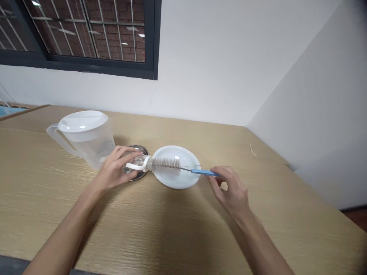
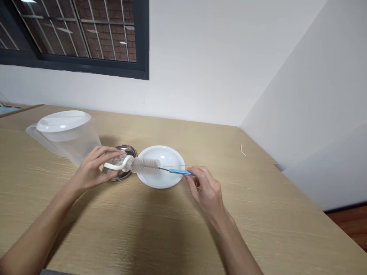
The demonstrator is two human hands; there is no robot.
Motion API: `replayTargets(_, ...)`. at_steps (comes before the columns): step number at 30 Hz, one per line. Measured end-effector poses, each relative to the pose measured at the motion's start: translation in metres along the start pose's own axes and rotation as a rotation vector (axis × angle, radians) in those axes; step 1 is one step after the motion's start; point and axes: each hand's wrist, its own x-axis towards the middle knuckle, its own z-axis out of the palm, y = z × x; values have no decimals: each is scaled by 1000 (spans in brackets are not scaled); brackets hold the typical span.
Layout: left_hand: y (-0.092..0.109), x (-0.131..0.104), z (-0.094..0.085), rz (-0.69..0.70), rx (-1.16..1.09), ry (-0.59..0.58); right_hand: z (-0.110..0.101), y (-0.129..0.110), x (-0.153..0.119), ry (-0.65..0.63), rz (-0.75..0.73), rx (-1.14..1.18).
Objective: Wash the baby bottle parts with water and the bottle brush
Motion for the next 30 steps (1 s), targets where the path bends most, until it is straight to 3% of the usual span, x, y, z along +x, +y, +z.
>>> replayTargets(11,-1,1,2,24,-26,-18,-13,4,-1,-18,-145,-112)
replayTargets(25,-3,0,0,45,-6,44,-12,-1,2,-93,-79,-32)
replayTargets(30,2,0,1,21,67,-88,-8,-2,2,-40,-59,25)
